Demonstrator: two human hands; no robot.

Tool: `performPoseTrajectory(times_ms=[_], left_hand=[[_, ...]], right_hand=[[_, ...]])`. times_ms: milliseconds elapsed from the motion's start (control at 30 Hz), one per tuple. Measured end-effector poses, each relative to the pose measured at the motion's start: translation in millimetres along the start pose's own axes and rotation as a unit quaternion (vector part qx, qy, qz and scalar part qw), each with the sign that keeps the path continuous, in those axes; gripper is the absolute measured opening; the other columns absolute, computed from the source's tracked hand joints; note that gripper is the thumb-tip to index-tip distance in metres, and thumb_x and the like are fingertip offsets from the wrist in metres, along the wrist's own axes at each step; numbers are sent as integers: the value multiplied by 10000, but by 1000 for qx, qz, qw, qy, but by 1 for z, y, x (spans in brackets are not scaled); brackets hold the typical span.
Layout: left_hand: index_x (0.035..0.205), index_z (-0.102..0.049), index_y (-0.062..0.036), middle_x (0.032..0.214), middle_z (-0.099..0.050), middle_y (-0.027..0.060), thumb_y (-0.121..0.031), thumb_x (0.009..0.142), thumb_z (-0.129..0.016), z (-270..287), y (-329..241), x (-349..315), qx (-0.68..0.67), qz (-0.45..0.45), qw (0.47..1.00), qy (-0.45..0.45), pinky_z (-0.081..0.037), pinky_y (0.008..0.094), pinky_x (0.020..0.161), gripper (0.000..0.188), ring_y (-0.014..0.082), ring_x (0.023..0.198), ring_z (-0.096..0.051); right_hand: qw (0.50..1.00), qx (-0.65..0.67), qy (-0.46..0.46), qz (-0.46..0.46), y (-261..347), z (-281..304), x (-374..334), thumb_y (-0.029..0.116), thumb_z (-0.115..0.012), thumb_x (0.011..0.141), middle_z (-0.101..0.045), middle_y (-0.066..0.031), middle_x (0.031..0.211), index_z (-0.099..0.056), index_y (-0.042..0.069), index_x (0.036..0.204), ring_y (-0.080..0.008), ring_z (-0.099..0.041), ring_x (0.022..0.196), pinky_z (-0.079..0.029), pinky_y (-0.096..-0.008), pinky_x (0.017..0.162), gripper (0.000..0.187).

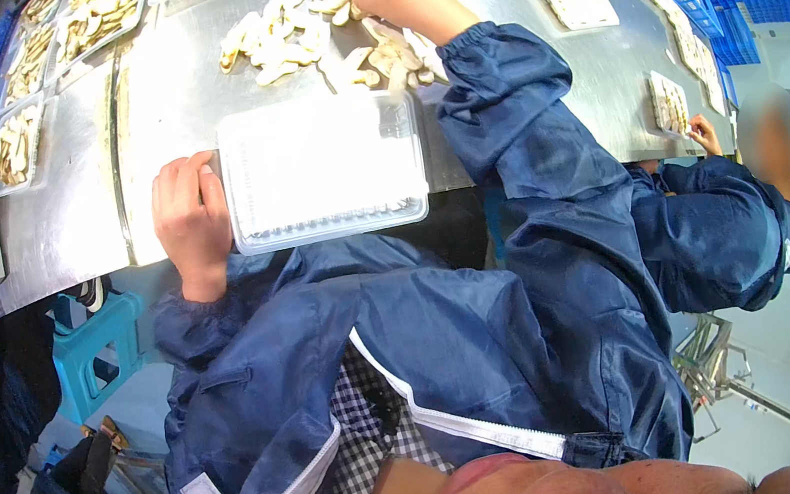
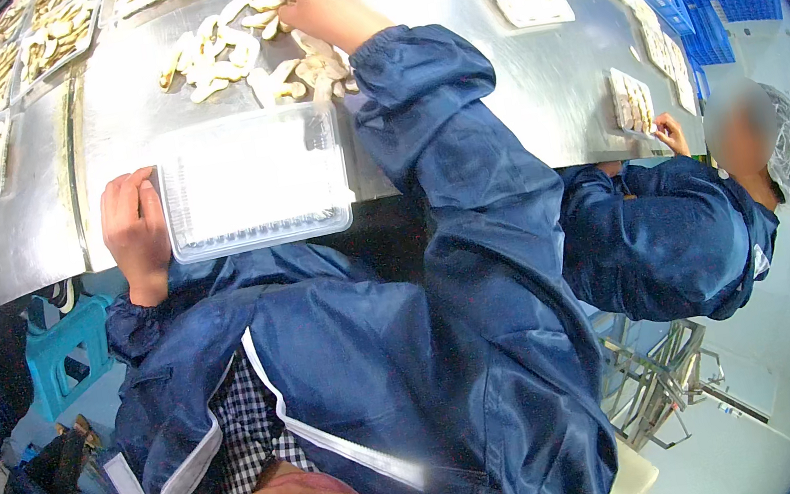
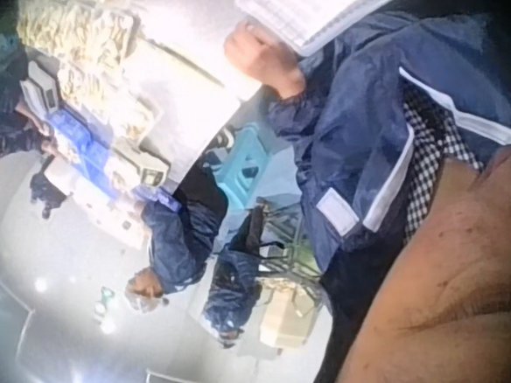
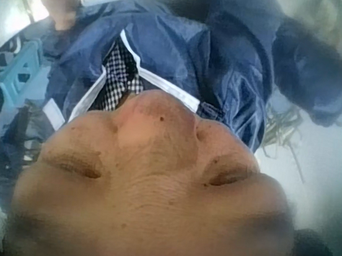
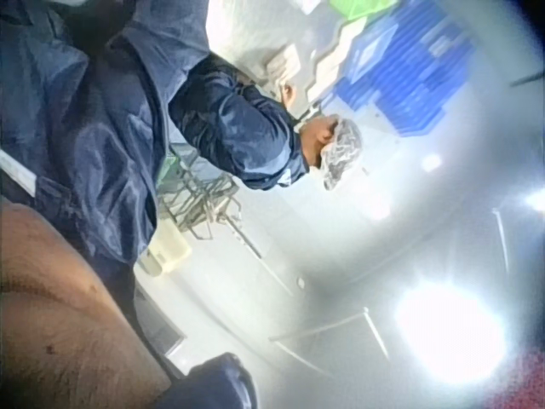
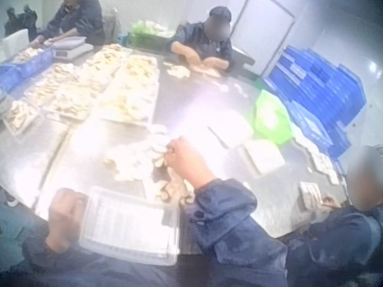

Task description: The person sorts sliced food items from a pile on a metal table and places them into a plastic container by hand.

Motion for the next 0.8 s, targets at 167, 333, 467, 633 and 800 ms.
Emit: performPoseTrajectory(times_ms=[167, 333, 467, 633, 800], left_hand=[[990, -713, -41, 933, -670, 109, 5, 876, -621, -13, -9, 4, -23, -3, 1000, -11, -513, 400, 778, 154, 309, 868, -630], [991, -713, -43, 931, -670, 109, 2, 879, -621, 2, 6, -4, 3, -3, 1000, -1, -512, 399, 777, 152, 310, 868, -629], [987, -714, -31, 932, -667, 119, 9, 873, -617, 1, 2, 0, -10, -4, 1000, -6, -508, 403, 779, 155, 313, 871, -627], [992, -709, 1, 942, -656, 157, 16, 878, -595, -5, -5, 3, -43, -6, 999, 8, -500, 418, 782, 162, 339, 885, -621], [982, -703, 15, 945, -657, 163, 18, 885, -583, -1, -6, -1, -30, -18, 999, 14, -500, 425, 789, 154, 344, 888, -621]], right_hand=[[997, -8, 46, 53, -47, -18, 8, 121, -631, 845, -638, -231, 890, -687, 10, 953, -430, -609, 867, -508, -508, 800, 165], [904, 319, 112, -261, 18, 26, -6, 266, -677, 962, -752, -45, 946, -736, 37, 1111, -103, -667, 828, -504, -254, 727, 280], [849, 428, 125, -284, 7, 48, -33, 219, -637, 1010, -738, -15, 972, -708, 25, 1178, -77, -645, 879, -491, -220, 812, 266], [849, 450, 86, -262, -14, 79, -78, 189, -640, 1002, -722, -36, 1040, -665, 26, 1242, -92, -639, 921, -493, -245, 832, 292], [845, 387, -42, -365, -78, 123, -148, 162, -661, 981, -707, -4, 963, -690, 49, 1196, -70, -617, 834, -474, -224, 768, 245]])
Point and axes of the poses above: each hand's wrist, its own x-axis towards the middle knuckle, its own z-axis out of the back of the hand, y = z × x, the point moved 1 cm from there along x, towards the middle knuckle
